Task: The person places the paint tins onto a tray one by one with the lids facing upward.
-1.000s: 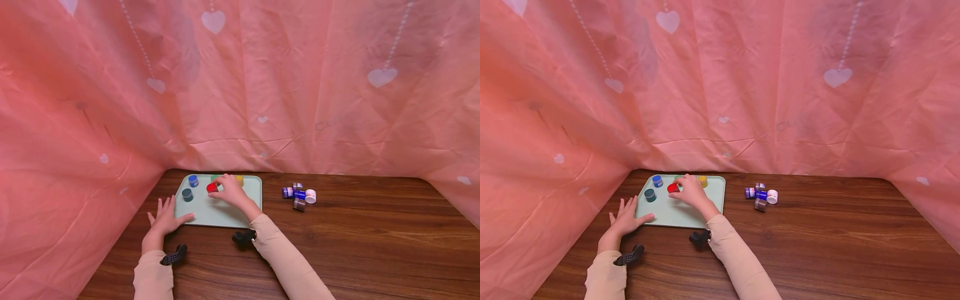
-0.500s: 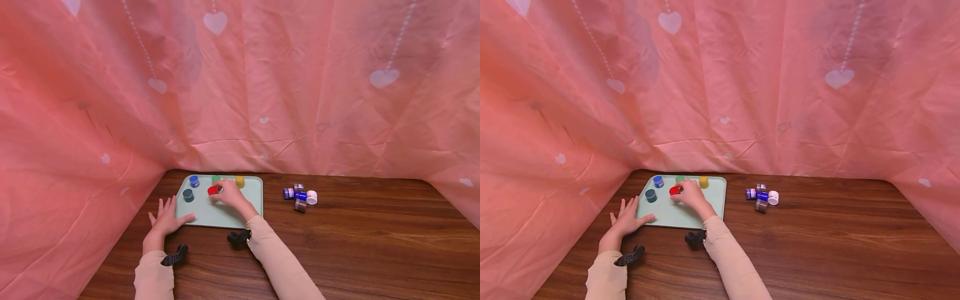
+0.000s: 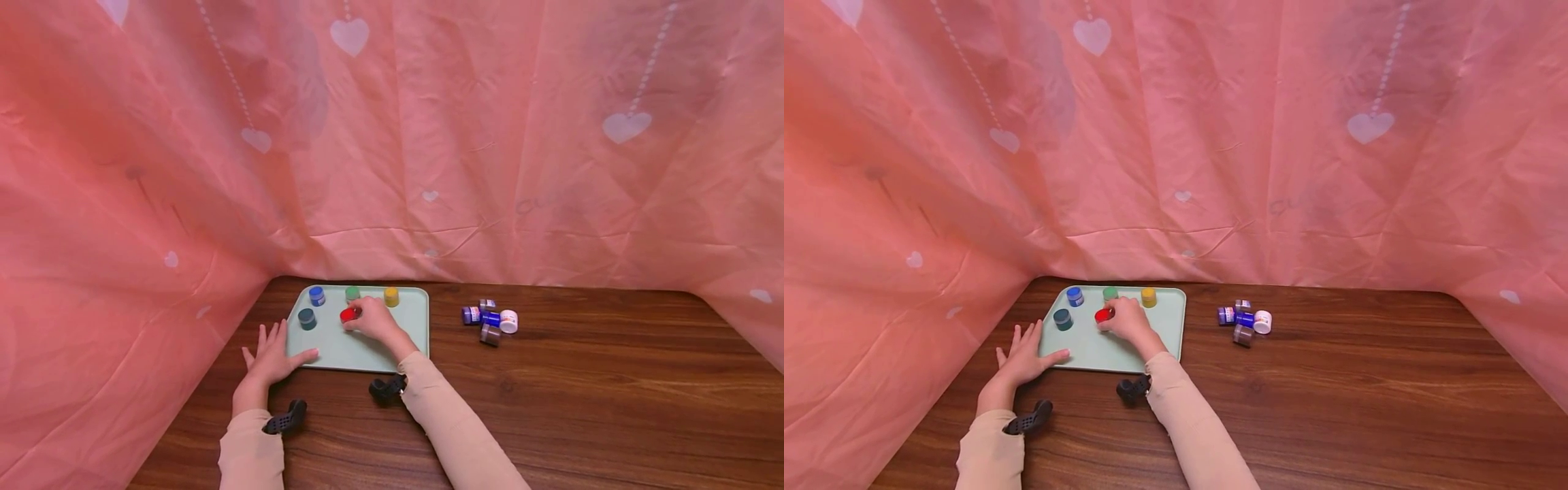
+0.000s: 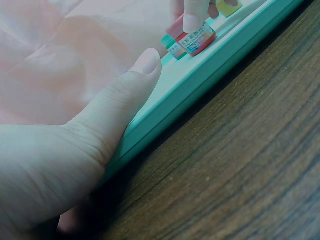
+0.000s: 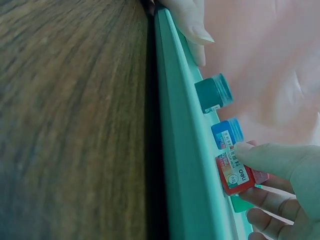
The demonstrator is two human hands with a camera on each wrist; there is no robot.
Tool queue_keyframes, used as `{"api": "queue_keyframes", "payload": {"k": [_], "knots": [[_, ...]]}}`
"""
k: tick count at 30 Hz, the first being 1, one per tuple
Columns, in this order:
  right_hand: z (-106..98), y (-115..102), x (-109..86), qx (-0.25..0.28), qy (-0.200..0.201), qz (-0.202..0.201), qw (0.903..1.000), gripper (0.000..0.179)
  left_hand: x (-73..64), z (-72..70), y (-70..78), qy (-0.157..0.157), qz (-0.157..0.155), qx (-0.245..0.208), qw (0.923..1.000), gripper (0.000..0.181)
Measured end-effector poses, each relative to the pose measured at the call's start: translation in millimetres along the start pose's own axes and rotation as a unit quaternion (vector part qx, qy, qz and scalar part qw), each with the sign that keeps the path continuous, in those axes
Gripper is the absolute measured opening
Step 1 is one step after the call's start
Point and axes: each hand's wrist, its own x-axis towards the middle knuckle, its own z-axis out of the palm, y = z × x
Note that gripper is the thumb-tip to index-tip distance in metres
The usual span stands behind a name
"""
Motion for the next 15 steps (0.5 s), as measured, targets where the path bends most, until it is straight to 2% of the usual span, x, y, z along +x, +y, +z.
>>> {"api": "queue_keyframes", "payload": {"k": [6,11,15], "knots": [[-0.1,1.1,0.1,0.017,-0.005,0.007,0.9998,0.035,0.2,-0.3,1.2,-0.002,0.002,0.000,1.0000,0.120],[-2.7,2.2,-3.1,0.034,-0.002,-0.009,0.9994,0.032,-0.4,-0.1,2.0,-0.005,-0.001,0.002,1.0000,0.120],[-4.4,1.0,-6.3,0.049,-0.009,0.000,0.9987,0.036,-1.3,0.5,1.5,-0.006,-0.005,0.004,1.0000,0.121]]}}
